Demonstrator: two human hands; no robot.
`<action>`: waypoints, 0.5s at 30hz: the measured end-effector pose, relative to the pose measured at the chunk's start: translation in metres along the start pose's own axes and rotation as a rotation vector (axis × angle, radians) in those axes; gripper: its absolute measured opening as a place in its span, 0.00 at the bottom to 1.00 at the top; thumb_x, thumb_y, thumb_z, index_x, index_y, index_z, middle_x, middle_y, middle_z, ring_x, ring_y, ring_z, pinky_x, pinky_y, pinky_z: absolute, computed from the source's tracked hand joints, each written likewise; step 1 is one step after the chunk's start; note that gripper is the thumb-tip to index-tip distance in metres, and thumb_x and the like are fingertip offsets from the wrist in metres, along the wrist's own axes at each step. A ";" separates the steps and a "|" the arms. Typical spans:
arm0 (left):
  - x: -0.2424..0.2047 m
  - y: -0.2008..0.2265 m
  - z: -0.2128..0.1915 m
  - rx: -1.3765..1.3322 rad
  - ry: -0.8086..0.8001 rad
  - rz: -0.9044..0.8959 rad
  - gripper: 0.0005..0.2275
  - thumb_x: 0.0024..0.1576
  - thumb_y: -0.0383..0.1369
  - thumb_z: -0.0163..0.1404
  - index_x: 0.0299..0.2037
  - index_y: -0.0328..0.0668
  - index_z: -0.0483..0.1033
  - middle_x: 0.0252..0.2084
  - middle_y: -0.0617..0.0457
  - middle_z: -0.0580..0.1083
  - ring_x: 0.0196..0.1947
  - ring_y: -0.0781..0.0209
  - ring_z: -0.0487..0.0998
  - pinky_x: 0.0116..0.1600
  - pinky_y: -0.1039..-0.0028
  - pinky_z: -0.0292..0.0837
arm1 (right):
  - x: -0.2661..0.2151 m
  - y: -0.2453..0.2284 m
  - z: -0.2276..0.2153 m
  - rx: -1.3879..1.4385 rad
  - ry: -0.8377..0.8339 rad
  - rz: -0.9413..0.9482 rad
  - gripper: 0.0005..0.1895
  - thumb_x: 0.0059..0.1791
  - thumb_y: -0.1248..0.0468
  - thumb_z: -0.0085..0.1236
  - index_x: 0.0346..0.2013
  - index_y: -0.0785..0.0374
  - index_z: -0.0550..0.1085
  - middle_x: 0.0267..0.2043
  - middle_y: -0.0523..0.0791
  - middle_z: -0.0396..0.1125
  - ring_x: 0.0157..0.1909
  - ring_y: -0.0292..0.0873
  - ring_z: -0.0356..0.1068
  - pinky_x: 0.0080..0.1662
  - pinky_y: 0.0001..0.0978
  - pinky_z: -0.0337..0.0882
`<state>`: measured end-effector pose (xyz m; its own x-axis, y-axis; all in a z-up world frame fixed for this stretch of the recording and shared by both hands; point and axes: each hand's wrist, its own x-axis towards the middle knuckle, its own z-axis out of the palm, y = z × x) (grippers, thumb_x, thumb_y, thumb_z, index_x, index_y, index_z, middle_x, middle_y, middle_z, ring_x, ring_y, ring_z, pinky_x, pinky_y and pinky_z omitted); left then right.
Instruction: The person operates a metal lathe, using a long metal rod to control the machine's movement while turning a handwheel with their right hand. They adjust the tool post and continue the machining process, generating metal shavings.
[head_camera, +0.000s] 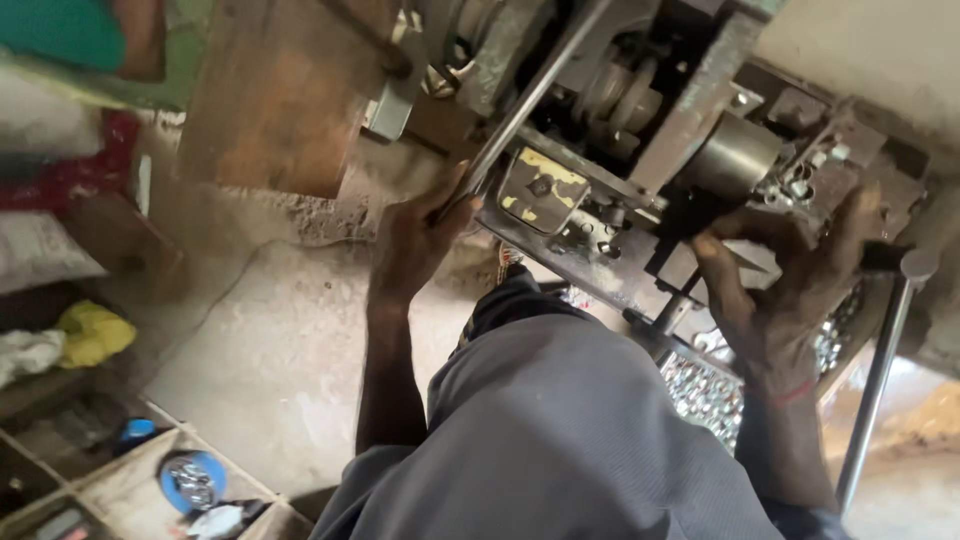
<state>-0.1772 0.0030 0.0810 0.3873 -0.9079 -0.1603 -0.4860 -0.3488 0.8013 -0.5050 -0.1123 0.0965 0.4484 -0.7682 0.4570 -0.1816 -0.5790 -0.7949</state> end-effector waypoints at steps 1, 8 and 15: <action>-0.002 0.004 -0.001 0.010 0.019 -0.022 0.21 0.61 0.38 0.57 0.64 0.46 0.73 0.27 0.58 0.76 0.21 0.77 0.71 0.24 0.80 0.65 | 0.013 -0.002 0.006 0.129 0.052 -0.073 0.51 0.58 0.75 0.62 0.81 0.45 0.36 0.66 0.58 0.63 0.39 0.45 0.74 0.44 0.37 0.79; -0.010 0.013 0.009 -0.105 0.044 -0.042 0.21 0.60 0.38 0.57 0.63 0.40 0.74 0.23 0.56 0.69 0.22 0.73 0.65 0.26 0.75 0.61 | 0.045 -0.063 0.075 0.747 0.079 -0.071 0.48 0.54 0.74 0.62 0.72 0.50 0.37 0.57 0.55 0.67 0.34 0.47 0.74 0.36 0.38 0.78; -0.014 -0.019 0.015 -0.437 -0.055 0.413 0.14 0.64 0.43 0.48 0.48 0.43 0.78 0.33 0.58 0.76 0.29 0.73 0.73 0.29 0.80 0.66 | 0.074 -0.102 0.095 0.385 -0.150 -0.564 0.36 0.54 0.71 0.63 0.65 0.55 0.48 0.50 0.52 0.68 0.32 0.45 0.73 0.34 0.36 0.76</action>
<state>-0.1854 0.0190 0.0593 0.1885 -0.9627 0.1940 -0.2158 0.1521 0.9645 -0.3698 -0.0843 0.1739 0.5040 -0.3164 0.8036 0.4254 -0.7189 -0.5498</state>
